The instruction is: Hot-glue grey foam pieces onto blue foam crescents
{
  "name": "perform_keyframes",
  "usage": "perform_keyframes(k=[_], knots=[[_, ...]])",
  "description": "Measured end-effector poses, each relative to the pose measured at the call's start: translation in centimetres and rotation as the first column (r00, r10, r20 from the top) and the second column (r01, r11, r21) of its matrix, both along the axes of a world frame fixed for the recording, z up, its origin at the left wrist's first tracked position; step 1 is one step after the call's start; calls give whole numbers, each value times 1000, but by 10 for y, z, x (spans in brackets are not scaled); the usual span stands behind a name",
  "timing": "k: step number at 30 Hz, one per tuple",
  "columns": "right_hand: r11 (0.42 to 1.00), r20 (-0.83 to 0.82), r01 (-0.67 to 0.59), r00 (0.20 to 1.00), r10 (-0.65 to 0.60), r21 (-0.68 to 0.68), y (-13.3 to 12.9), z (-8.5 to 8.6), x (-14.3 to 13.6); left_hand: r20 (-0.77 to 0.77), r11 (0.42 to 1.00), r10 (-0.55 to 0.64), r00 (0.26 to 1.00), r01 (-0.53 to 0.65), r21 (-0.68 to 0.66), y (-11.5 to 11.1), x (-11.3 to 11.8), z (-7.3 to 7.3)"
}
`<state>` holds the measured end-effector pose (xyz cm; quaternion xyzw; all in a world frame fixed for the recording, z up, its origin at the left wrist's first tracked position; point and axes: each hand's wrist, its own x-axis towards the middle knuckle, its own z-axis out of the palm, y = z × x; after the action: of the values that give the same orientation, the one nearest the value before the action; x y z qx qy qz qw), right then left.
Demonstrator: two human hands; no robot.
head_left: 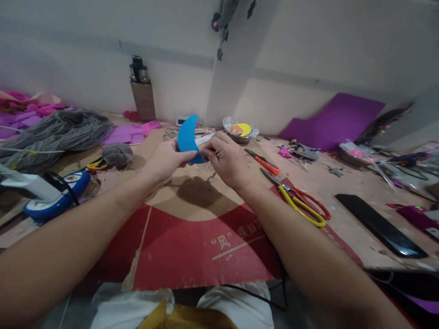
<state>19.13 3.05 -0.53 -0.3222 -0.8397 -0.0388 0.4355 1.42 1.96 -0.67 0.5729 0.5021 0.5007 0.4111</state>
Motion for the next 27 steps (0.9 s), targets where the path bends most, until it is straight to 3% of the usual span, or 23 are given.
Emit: perform_keyframes(k=[5,11,17,23,27], knots=[[985,-168,-136,979,118,-103,6,1,2,88,990,-127,988,131,-48,4,-1,0],[938,-332,-200,938,100,-284,5,2,0,215,973,-194,957,216,-82,-4,2,9],[775,-501,-373,861,85,-509,4,4,-1,213,959,-253,944,273,-70,-4,0,11],[574,-529,-445,848,24,-688,2,8,3,179,956,-276,944,288,-46,-3,-2,9],[522,-545,-478,838,30,-706,3,8,3,161,956,-284,945,291,-26,-4,-2,9]])
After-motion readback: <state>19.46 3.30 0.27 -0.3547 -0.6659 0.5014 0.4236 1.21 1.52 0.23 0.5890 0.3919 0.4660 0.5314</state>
